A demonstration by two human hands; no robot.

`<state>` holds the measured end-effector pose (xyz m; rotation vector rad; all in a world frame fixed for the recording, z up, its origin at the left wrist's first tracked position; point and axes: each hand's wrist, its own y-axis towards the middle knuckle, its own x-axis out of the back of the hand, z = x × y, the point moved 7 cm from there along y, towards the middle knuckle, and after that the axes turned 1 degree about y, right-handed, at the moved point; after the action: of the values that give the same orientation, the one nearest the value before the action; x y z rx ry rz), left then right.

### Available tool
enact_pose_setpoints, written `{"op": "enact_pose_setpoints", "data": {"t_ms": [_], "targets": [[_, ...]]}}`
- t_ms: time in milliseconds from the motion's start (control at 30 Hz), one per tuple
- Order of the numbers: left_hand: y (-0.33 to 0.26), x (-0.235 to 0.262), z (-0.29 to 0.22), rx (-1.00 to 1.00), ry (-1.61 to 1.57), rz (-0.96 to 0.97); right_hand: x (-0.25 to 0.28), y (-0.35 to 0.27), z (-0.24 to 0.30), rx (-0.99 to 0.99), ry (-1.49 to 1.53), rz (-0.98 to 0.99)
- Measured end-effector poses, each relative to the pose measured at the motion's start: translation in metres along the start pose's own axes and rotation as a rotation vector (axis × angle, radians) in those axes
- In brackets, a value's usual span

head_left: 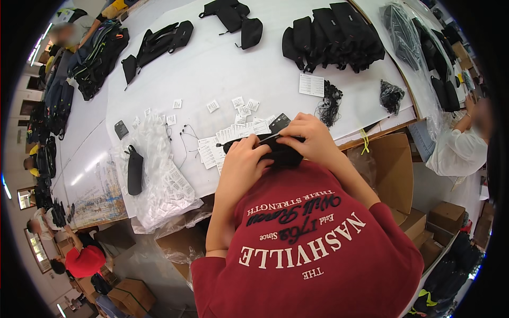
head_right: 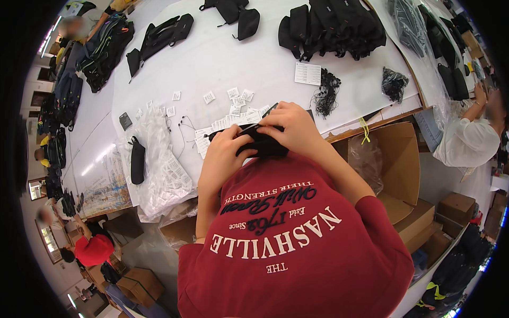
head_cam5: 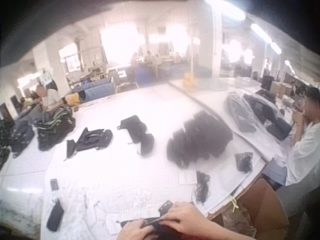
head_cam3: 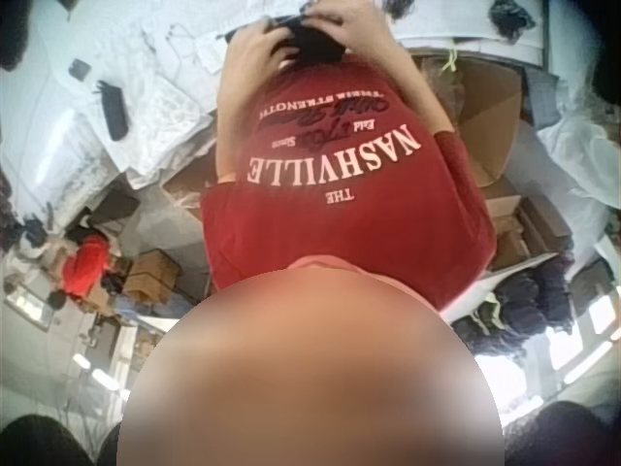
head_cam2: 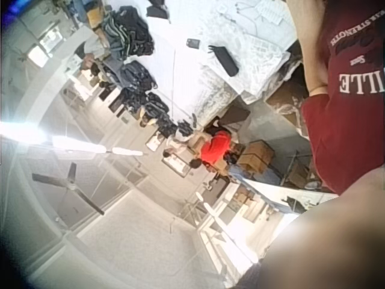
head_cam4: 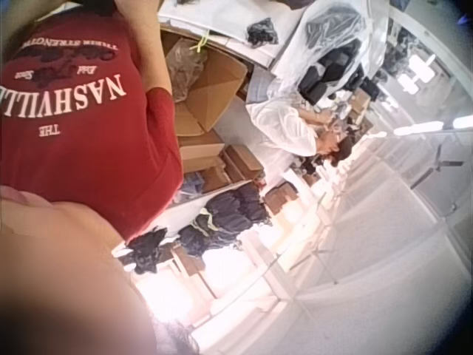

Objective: The recorder is seen putting price tags or labels on glasses cases and then sorting them.

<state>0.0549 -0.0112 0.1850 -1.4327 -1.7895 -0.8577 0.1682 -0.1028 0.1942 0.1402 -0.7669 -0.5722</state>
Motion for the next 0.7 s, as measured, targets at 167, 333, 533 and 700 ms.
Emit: {"op": "enact_pose_setpoints", "data": {"t_ms": [167, 333, 533, 700], "targets": [[0.004, 0.005, -0.009, -0.123, -0.158, -0.101, -0.020, -0.010, -0.002, -0.047, -0.110, 0.222], [0.013, -0.011, 0.025, 0.049, -0.392, 0.174, -0.020, -0.019, -0.005, -0.127, 0.045, 0.298], [0.067, -0.050, 0.202, 0.506, -0.409, -0.228, -0.037, -0.028, -0.015, -0.120, -0.016, 0.326], [0.057, -0.123, 0.234, 0.527, 0.128, -0.217, -0.045, -0.029, -0.015, -0.059, -0.079, 0.367]]}}
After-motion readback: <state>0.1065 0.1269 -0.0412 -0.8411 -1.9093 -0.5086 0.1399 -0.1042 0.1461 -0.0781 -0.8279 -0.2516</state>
